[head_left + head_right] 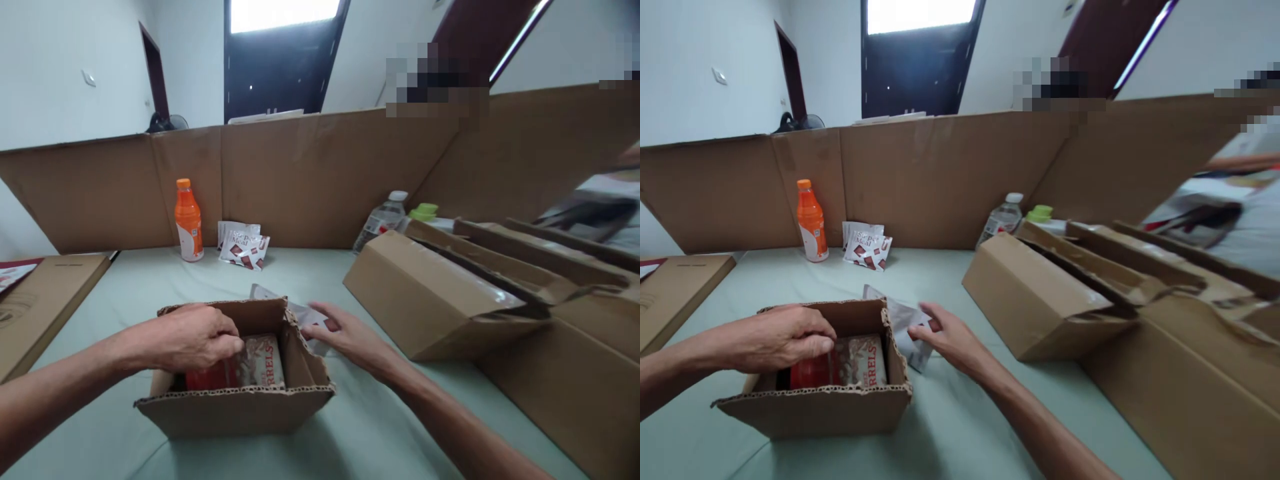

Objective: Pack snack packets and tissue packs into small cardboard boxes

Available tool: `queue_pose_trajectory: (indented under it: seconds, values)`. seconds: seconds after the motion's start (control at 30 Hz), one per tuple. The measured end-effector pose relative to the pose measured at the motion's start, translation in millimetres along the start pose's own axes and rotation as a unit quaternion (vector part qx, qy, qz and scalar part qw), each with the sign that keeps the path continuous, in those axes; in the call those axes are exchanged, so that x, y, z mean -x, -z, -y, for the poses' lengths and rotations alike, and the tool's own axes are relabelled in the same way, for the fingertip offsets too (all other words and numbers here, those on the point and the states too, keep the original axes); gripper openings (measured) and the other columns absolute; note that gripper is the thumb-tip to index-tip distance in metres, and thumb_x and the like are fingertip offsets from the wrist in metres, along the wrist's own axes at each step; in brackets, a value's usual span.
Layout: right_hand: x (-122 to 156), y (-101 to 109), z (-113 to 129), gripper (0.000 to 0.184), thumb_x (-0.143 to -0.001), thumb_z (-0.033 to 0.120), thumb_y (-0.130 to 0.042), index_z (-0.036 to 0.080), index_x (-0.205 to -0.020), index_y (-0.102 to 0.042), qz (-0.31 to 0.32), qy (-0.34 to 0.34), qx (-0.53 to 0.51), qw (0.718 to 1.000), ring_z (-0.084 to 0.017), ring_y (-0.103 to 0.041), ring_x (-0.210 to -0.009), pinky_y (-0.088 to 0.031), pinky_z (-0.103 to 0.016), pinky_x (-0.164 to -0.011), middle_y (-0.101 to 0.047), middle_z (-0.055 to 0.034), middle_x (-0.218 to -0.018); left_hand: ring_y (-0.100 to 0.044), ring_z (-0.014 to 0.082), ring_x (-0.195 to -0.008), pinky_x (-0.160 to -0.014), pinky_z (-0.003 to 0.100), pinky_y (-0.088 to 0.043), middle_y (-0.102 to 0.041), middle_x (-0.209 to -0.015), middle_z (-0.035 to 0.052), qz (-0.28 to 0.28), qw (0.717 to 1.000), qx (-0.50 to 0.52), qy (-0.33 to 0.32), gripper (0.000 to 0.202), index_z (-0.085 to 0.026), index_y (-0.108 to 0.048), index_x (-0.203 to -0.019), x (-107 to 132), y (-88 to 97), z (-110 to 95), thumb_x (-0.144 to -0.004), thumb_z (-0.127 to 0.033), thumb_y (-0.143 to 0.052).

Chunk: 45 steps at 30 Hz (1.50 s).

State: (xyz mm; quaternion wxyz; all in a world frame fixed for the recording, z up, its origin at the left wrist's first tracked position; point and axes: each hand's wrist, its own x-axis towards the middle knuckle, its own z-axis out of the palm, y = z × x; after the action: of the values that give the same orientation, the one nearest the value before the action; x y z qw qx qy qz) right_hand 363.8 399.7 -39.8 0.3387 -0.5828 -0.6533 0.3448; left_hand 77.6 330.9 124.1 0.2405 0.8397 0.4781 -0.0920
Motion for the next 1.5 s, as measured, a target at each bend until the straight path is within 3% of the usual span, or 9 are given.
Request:
queue_pose_trajectory:
  seconds: [0.1, 0.17, 0.27, 0.37, 0.47, 0.53, 1.0, 1.13, 1.5]
  values:
    - [15, 22, 26, 0.066, -0.073, 0.063, -0.064, 0.019, -0.122, -0.068, -0.141, 0.045, 0.000, 0.989, -0.032, -0.070, -0.101, -0.055, -0.047, -0.090, -0.075, -0.0152, -0.111, -0.061, 0.0182, -0.071, -0.063, 0.027, -0.042, -0.069, -0.081, 0.0027, -0.004, 0.998, 0.057, -0.031, 0.048, -0.019, -0.069, -0.085, 20, 0.5, -2, -0.103, -0.052, -0.039]
    - [31, 30, 59, 0.052, -0.084, 0.061, -0.061, 0.023, -0.119, -0.071, -0.139, 0.124, -0.004, 0.983, -0.030, -0.072, -0.101, -0.056, -0.045, -0.091, -0.077, -0.0123, -0.111, -0.065, 0.0213, -0.078, -0.068, 0.029, -0.044, -0.072, -0.088, 0.0047, -0.012, 0.998, 0.055, -0.036, 0.041, -0.019, -0.069, -0.086, 30, -6.4, -7, -0.096, -0.056, -0.054]
    - [46, 24, 116, 0.032, -0.095, 0.046, -0.055, 0.027, -0.107, -0.077, 0.071, 0.258, 0.038, 0.963, -0.027, -0.073, -0.100, -0.058, -0.039, -0.086, -0.079, -0.0089, -0.108, -0.069, 0.0250, -0.083, -0.075, 0.034, -0.047, -0.075, -0.090, 0.0055, -0.019, 1.000, -0.015, 0.014, 0.018, -0.020, -0.066, -0.080, 38, -20.0, -17, -0.085, -0.037, -0.068]
    - [41, -2, 158, 0.027, -0.093, 0.024, -0.056, 0.025, -0.108, -0.079, 0.288, 0.306, 0.236, 0.876, -0.026, -0.074, -0.101, -0.055, -0.035, -0.087, -0.080, -0.0082, -0.109, -0.072, 0.0262, -0.078, -0.077, 0.037, -0.051, -0.076, -0.080, 0.0049, 0.003, 0.996, -0.055, 0.064, 0.012, -0.020, -0.061, -0.071, 38, -30.8, -25, -0.083, -0.021, -0.063]
    - [28, -32, 175, 0.028, -0.086, 0.015, -0.063, 0.013, -0.110, -0.079, 0.365, 0.271, 0.450, 0.769, -0.032, -0.076, -0.099, -0.056, -0.036, -0.080, -0.080, -0.0183, -0.108, -0.075, 0.0303, -0.080, -0.075, 0.038, -0.054, -0.078, -0.081, 0.0086, -0.003, 0.993, -0.086, 0.074, 0.015, -0.020, -0.061, -0.069, 37, -37.4, -27, -0.084, -0.020, -0.061]
    - [23, -48, 177, 0.026, -0.086, 0.015, -0.066, 0.007, -0.106, -0.080, 0.369, 0.259, 0.498, 0.741, -0.036, -0.077, -0.096, -0.057, -0.040, -0.078, -0.079, -0.0243, -0.104, -0.077, 0.0319, -0.083, -0.075, 0.039, -0.054, -0.079, -0.085, 0.0102, -0.026, 0.992, -0.105, 0.065, 0.014, -0.019, -0.063, -0.071, 37, -39.9, -27, -0.085, -0.018, -0.060]
    - [25, -77, 174, 0.020, -0.095, 0.022, -0.063, 0.016, -0.101, -0.081, 0.336, 0.259, 0.539, 0.728, -0.032, -0.079, -0.096, -0.061, -0.040, -0.079, -0.080, -0.0183, -0.100, -0.078, 0.0343, -0.087, -0.072, 0.039, -0.053, -0.081, -0.089, 0.0122, -0.070, 0.981, -0.170, 0.058, 0.015, -0.020, -0.072, -0.083, 30, -52.3, -18, -0.084, -0.018, -0.057]
    - [32, -74, 179, 0.020, -0.098, 0.019, -0.061, 0.015, -0.104, -0.079, 0.349, 0.302, 0.517, 0.721, -0.031, -0.073, -0.113, -0.058, -0.039, -0.088, -0.076, -0.0179, -0.122, -0.078, 0.0389, -0.089, -0.075, 0.044, -0.055, -0.081, -0.093, 0.0159, -0.062, 0.979, -0.183, 0.064, 0.018, -0.018, -0.074, -0.087, 31, -53.6, -20, -0.084, -0.017, -0.057]
    - [11, -48, 173, 0.032, -0.084, 0.007, -0.064, 0.015, -0.113, -0.076, 0.524, 0.271, 0.344, 0.730, -0.019, -0.073, -0.092, -0.050, -0.025, -0.073, -0.080, -0.0045, -0.106, -0.065, 0.0342, -0.115, -0.093, 0.045, -0.054, -0.065, -0.126, 0.0186, -0.048, 0.986, -0.131, 0.090, 0.033, -0.013, -0.063, -0.119, 38, -48.8, -24, -0.087, -0.020, -0.056]
